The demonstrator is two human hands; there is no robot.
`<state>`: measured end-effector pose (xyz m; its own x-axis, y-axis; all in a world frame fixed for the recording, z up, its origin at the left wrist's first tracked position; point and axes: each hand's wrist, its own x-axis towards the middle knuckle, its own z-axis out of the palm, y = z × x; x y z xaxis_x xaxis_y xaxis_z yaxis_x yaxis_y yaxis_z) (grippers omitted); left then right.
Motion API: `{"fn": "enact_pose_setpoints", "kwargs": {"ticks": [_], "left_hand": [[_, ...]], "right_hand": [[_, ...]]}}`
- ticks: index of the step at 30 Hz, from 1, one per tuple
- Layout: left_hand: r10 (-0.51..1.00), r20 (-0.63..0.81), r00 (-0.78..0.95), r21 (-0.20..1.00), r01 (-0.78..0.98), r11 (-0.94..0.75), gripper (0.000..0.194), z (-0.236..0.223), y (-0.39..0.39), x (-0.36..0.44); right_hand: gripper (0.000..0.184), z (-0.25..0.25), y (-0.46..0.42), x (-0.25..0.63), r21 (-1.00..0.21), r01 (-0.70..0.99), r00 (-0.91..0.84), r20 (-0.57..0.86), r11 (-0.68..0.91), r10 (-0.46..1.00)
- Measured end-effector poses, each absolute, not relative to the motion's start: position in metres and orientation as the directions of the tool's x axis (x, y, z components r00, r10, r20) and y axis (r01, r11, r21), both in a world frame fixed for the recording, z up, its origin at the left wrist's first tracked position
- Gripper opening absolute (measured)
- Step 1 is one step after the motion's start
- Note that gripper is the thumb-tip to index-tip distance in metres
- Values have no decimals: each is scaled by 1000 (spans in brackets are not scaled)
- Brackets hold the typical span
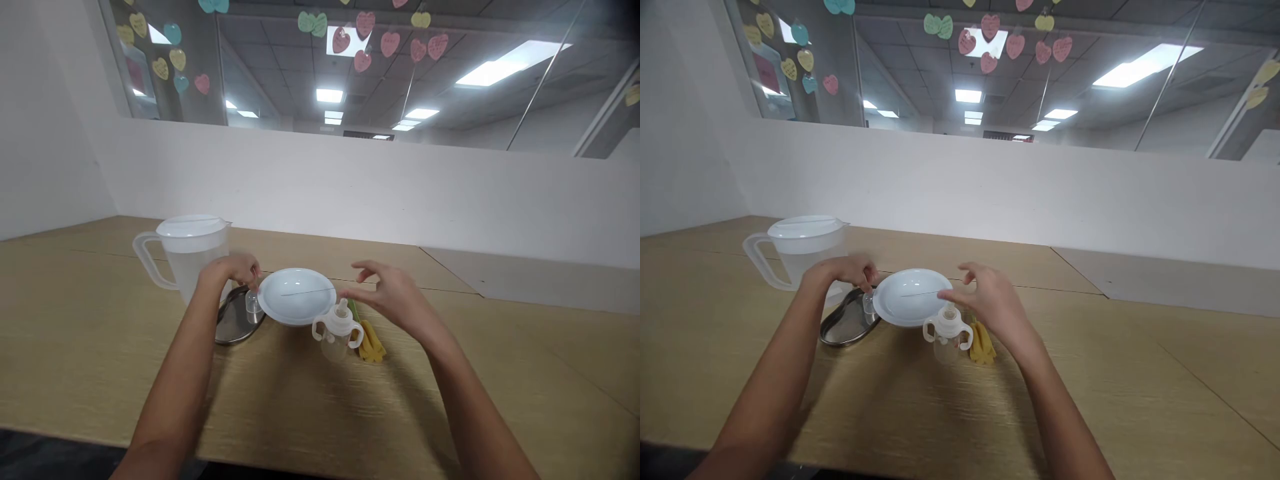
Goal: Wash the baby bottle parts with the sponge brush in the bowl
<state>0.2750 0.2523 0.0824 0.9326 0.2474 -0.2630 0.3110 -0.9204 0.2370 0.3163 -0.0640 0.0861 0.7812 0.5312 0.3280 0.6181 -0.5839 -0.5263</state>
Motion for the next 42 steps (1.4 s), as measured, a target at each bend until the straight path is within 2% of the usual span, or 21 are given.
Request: {"fn": "enact_pose_setpoints", "kwargs": {"ticks": [2,6,11,15,19,24,26,27,29,32,34,36,38,42], "left_hand": [[249,-347,904,237,341,-910,47,70,257,282],[293,-353,889,202,378,-904,49,55,265,294],[326,-386,863,194,421,-886,61,45,275,297],[307,-433,847,233,435,-870,56,37,275,298],[352,-445,823,191,472,-861,53,38,272,298],[465,-337,819,81,517,-852,53,73,262,280],[487,-228,843,58,511,-858,57,92,251,265],[484,-115,868,71,493,-867,57,101,244,258],[399,55,915,155,387,-909,57,116,223,244],[82,180,980,278,29,-960,53,129,186,235],[-134,221,966,359,-208,-910,54,131,163,237],[-288,253,924,423,-373,-826,53,128,147,242],[-360,294,886,468,-461,-754,51,124,138,248],[-348,354,868,552,-494,-672,62,112,135,259]], "right_hand": [[59,101,-62,315,-544,659,751,431,-520,500],[55,120,-56,308,-601,703,709,548,-380,445],[48,123,-50,298,-658,699,702,556,-281,445],[38,120,-47,295,-648,702,696,533,-296,481],[32,118,-45,297,-656,685,711,506,-318,488],[28,118,-49,302,-646,672,724,471,-363,504],[28,118,-53,305,-640,669,728,461,-378,507],[28,119,-55,306,-639,667,731,460,-383,504],[28,119,-59,310,-634,663,738,462,-398,493],[31,117,-62,314,-622,653,746,433,-431,505],[36,116,-62,315,-625,649,739,382,-435,555],[39,116,-63,314,-635,651,715,331,-416,616],[39,116,-65,313,-638,660,691,309,-396,653],[40,116,-69,315,-598,675,694,312,-433,649]]}}
